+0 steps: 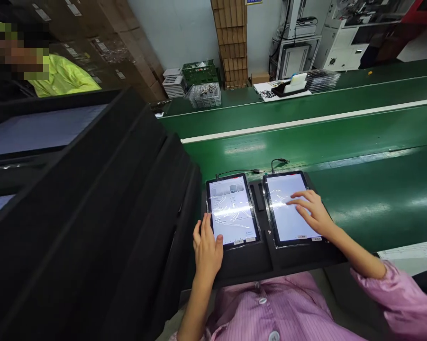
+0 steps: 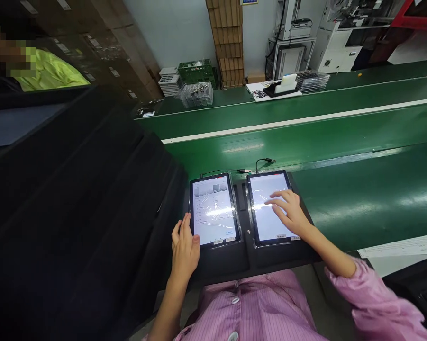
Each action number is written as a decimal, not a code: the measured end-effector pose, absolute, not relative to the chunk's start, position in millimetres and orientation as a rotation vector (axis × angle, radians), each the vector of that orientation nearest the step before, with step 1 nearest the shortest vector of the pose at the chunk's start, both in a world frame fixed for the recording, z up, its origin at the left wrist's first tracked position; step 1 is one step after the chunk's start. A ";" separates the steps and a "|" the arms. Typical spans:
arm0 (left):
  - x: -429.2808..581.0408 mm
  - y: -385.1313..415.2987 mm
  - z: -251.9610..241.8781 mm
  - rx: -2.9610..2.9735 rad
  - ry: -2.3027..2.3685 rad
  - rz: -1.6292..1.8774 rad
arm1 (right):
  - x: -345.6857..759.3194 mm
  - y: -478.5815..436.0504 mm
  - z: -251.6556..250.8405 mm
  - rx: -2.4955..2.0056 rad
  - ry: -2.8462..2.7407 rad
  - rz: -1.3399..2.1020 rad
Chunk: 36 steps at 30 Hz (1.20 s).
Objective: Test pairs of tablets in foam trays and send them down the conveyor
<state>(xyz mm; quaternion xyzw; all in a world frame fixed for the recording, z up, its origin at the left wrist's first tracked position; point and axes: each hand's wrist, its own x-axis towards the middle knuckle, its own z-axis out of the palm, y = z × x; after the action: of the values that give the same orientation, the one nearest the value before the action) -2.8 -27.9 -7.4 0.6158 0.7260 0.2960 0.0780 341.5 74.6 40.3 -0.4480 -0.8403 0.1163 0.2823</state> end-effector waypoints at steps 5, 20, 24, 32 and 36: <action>-2.2 -28.3 -7.3 1.816 2.171 0.851 | 235.5 169.7 79.5 -1.003 -2.477 0.734; -5.2 -26.2 -13.0 1.777 2.119 0.936 | 102.6 265.6 68.3 -1.234 -2.576 1.227; -6.9 -25.5 -14.3 1.773 2.103 0.956 | 94.7 266.4 66.5 -1.254 -2.556 1.266; -0.2 -26.9 -11.2 1.793 2.144 0.908 | 77.0 277.4 62.5 -1.359 -2.528 1.365; 4.0 -27.7 -8.2 1.829 2.215 0.813 | 76.5 271.1 53.0 -1.477 -2.406 1.426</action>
<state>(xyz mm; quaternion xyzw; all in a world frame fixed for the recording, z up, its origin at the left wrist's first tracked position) 4.0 -27.7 -8.2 0.6109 0.7396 0.2715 0.0779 76.5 271.1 53.0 -0.4669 -0.7607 0.4508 -0.0104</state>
